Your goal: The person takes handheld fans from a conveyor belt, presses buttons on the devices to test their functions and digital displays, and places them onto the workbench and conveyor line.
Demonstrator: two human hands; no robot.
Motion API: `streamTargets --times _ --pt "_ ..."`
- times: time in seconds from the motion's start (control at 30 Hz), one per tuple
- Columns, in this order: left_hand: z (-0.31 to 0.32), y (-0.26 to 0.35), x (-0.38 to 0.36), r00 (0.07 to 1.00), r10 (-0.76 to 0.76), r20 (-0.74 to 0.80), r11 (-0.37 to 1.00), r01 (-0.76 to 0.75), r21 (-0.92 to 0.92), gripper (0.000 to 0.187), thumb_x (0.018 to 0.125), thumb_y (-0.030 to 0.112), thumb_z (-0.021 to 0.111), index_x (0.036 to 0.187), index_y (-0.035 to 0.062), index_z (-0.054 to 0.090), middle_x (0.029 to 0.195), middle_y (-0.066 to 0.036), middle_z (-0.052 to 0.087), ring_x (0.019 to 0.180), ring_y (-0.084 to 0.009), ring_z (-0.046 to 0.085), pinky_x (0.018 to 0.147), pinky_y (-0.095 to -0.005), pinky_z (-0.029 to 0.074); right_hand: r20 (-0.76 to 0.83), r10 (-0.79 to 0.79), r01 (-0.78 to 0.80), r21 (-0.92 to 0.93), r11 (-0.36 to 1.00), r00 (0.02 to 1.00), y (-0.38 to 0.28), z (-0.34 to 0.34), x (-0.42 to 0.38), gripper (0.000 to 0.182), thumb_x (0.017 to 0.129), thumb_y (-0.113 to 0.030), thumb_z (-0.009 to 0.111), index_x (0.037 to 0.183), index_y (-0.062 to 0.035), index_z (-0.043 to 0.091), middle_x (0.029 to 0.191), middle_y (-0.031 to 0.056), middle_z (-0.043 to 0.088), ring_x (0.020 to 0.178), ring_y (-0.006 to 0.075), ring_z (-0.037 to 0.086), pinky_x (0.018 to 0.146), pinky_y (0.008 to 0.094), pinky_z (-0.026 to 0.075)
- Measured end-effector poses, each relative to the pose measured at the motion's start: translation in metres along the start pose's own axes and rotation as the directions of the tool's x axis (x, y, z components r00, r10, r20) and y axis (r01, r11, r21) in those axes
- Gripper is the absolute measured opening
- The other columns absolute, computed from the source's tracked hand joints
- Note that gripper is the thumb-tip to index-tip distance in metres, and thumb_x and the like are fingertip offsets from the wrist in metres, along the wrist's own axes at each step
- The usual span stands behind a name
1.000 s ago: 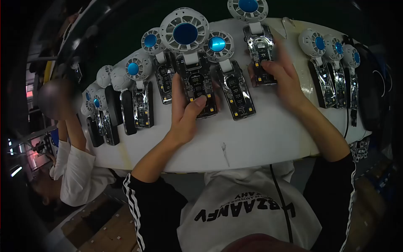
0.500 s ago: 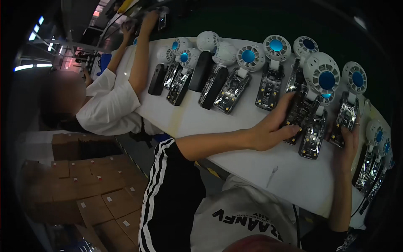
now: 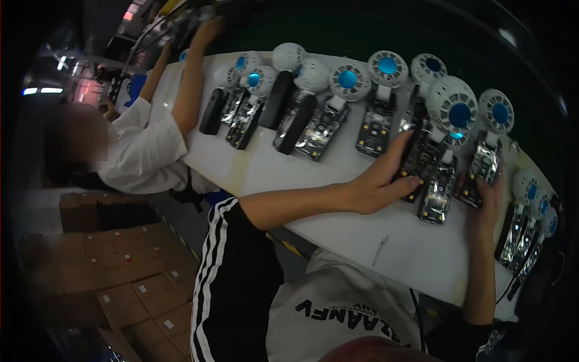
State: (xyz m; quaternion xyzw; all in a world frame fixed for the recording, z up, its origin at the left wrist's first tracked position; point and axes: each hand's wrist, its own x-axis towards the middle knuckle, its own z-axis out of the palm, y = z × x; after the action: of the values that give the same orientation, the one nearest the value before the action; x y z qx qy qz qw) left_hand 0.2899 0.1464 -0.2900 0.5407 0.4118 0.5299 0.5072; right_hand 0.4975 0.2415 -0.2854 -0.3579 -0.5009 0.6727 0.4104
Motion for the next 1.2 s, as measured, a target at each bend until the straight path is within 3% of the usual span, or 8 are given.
streamTargets --times 0.07,0.13,0.23,0.3,0.37,0.53,1.0,1.2 --pt "0.000 -0.001 -0.001 0.999 -0.037 0.006 0.998 0.037 -0.049 0.068 0.088 0.007 0.048 0.139 -0.0017 0.004 0.122 -0.013 0.040 0.103 -0.0159 0.043 0.090 -0.0288 0.037 0.015 0.036 -0.036 -0.007 0.999 0.999 -0.004 0.001 -0.003 0.058 0.083 -0.010 0.041 0.138 -0.0042 0.023 0.097 0.0123 0.058 0.078 0.0165 0.056 0.070 0.0290 0.048" --pt "0.000 0.004 -0.002 0.989 -0.145 0.024 0.986 0.147 -0.074 0.066 0.087 0.008 0.043 0.140 0.0027 0.004 0.120 -0.014 0.047 0.101 -0.0181 0.052 0.085 -0.0316 0.045 0.113 0.052 -0.049 -0.027 0.998 0.992 -0.005 -0.005 -0.001 0.058 0.084 -0.008 0.041 0.139 -0.0052 0.020 0.095 0.0115 0.057 0.079 0.0155 0.056 0.071 0.0289 0.048" --pt "0.003 0.001 -0.003 0.982 -0.182 -0.043 0.980 0.178 -0.088 0.059 0.086 0.010 0.042 0.136 0.0048 0.012 0.115 -0.016 0.048 0.088 -0.0194 0.057 0.074 -0.0323 0.049 0.068 0.013 -0.013 -0.007 1.000 0.998 -0.006 -0.004 -0.002 0.060 0.085 -0.007 0.041 0.139 -0.0048 0.016 0.093 0.0103 0.056 0.081 0.0149 0.056 0.073 0.0288 0.048" --pt "0.004 -0.001 -0.001 0.988 -0.155 -0.019 0.984 0.153 -0.093 0.058 0.085 0.010 0.043 0.135 0.0048 0.014 0.113 -0.017 0.048 0.085 -0.0207 0.057 0.072 -0.0330 0.049 0.117 0.020 -0.015 -0.039 0.999 0.993 -0.003 -0.006 -0.001 0.063 0.084 -0.008 0.039 0.141 -0.0055 0.013 0.116 0.0143 0.052 0.082 0.0181 0.057 0.070 0.0334 0.050" --pt "0.003 -0.002 0.000 0.991 -0.125 -0.045 0.990 0.122 -0.070 0.058 0.083 0.012 0.045 0.133 0.0043 0.016 0.110 -0.019 0.049 0.078 -0.0237 0.057 0.067 -0.0350 0.048 0.110 0.011 -0.010 -0.004 1.000 0.994 -0.001 -0.007 -0.001 0.064 0.084 -0.008 0.039 0.141 -0.0052 0.012 0.116 0.0141 0.051 0.084 0.0179 0.057 0.071 0.0332 0.050" --pt "0.009 0.002 0.003 0.994 -0.100 -0.048 0.992 0.095 -0.085 0.055 0.083 0.012 0.045 0.131 0.0029 0.019 0.108 -0.018 0.050 0.076 -0.0230 0.057 0.066 -0.0349 0.049 0.127 -0.063 0.080 -0.131 0.988 0.990 0.004 -0.009 0.000 0.064 0.084 -0.006 0.039 0.141 -0.0034 0.011 0.117 0.0128 0.051 0.086 0.0159 0.056 0.074 0.0302 0.049" --pt "0.009 0.002 0.004 0.994 -0.096 -0.053 0.987 0.088 -0.135 0.055 0.083 0.013 0.046 0.131 0.0042 0.019 0.107 -0.019 0.049 0.075 -0.0233 0.058 0.063 -0.0342 0.049 0.129 -0.065 0.078 -0.099 0.992 0.990 0.004 -0.009 0.001 0.065 0.084 -0.006 0.039 0.142 -0.0024 0.011 0.117 0.0127 0.051 0.086 0.0157 0.056 0.076 0.0297 0.048" --pt "0.001 -0.005 -0.001 0.992 -0.110 -0.070 0.993 0.112 0.033 0.056 0.084 0.013 0.045 0.132 0.0043 0.017 0.108 -0.019 0.049 0.076 -0.0233 0.057 0.064 -0.0344 0.049 0.139 -0.050 0.059 -0.062 0.996 0.989 0.003 -0.006 0.001 0.065 0.083 -0.007 0.040 0.142 -0.0024 0.011 0.116 0.0131 0.052 0.086 0.0161 0.056 0.075 0.0304 0.049"
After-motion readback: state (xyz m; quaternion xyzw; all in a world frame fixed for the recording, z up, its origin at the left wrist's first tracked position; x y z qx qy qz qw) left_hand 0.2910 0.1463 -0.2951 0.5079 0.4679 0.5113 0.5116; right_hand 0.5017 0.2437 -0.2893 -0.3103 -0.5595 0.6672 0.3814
